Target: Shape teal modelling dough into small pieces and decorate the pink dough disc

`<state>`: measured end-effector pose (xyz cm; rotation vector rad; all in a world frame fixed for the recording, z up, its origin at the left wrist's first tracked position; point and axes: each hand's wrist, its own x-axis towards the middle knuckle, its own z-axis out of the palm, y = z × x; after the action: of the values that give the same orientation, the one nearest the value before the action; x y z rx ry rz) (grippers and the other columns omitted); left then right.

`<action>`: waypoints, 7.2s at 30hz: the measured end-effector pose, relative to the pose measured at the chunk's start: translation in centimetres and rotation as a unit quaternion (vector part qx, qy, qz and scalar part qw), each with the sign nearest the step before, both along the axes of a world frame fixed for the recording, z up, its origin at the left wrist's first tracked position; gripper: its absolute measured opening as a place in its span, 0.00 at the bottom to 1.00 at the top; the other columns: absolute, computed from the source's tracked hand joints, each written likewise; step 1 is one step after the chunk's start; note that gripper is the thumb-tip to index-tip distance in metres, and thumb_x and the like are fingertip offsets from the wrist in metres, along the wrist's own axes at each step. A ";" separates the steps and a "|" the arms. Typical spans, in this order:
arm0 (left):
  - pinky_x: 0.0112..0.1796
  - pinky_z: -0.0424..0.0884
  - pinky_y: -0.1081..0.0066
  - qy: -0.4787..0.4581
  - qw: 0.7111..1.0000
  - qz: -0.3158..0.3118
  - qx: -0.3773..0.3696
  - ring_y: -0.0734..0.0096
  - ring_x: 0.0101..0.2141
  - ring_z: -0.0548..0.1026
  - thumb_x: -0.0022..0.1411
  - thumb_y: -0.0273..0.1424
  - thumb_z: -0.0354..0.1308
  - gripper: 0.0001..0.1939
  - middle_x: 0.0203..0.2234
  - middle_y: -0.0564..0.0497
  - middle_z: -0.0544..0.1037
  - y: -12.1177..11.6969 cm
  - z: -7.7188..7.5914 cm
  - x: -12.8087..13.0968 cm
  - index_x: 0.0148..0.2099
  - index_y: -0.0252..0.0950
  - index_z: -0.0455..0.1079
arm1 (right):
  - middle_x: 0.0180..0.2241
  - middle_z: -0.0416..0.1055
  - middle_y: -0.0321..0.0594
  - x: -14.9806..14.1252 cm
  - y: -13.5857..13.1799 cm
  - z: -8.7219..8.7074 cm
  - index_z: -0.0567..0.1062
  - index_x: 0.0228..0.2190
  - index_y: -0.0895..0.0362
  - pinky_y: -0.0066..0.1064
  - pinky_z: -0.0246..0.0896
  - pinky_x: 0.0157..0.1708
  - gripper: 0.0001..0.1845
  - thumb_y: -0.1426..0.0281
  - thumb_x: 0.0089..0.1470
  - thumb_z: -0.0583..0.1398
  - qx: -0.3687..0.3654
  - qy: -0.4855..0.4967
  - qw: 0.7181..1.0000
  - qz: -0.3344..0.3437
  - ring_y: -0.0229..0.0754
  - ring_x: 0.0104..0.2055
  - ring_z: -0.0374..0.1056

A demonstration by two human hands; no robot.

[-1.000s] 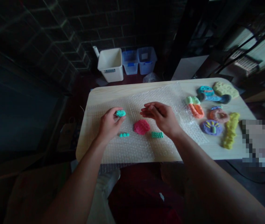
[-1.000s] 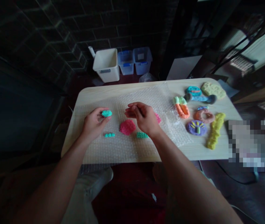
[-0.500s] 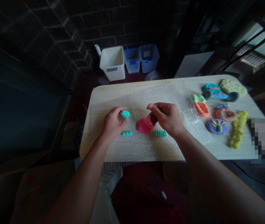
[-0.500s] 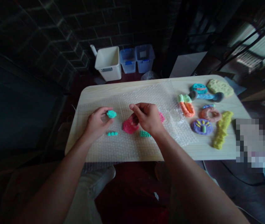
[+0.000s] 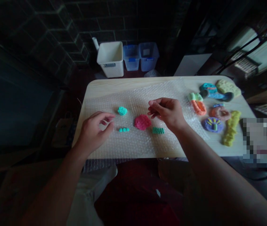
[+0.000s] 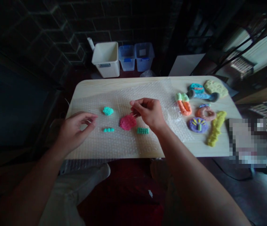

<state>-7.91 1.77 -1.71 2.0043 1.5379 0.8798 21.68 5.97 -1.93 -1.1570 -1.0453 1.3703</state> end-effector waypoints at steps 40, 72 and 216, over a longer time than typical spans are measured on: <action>0.47 0.76 0.63 0.072 0.987 -0.141 -0.007 0.60 0.43 0.81 0.71 0.33 0.63 0.08 0.42 0.47 0.83 -0.6 -1.3 1.6 0.48 0.37 0.80 | 0.25 0.79 0.42 0.5 -0.8 0.0 0.78 0.33 0.58 0.28 0.68 0.22 0.27 0.45 0.58 0.68 0.048 -0.087 0.994 0.039 0.39 0.23 0.75; 0.52 0.76 0.57 0.090 0.992 -0.082 0.018 0.57 0.48 0.80 0.68 0.37 0.64 0.14 0.47 0.44 0.82 -0.2 -0.8 1.3 0.52 0.38 0.78 | 0.41 0.84 0.50 1.6 -0.4 -0.9 0.78 0.46 0.60 0.33 0.74 0.36 0.24 0.55 0.57 0.69 -0.011 -0.039 0.999 0.024 0.45 0.42 0.82; 0.37 0.75 0.68 -0.499 0.829 0.023 -0.251 0.69 0.31 0.80 0.57 0.43 0.76 0.18 0.30 0.45 0.84 -0.2 0.7 7.1 0.38 0.32 0.85 | 0.45 0.82 0.46 -4.8 -2.9 1.5 0.86 0.47 0.51 0.43 0.78 0.45 0.12 0.61 0.64 0.69 0.258 -0.207 0.930 0.157 0.48 0.43 0.79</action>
<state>-0.85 1.55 -1.05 0.8504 1.0138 1.1231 16.83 3.10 -0.39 -0.9152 -1.8347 0.9978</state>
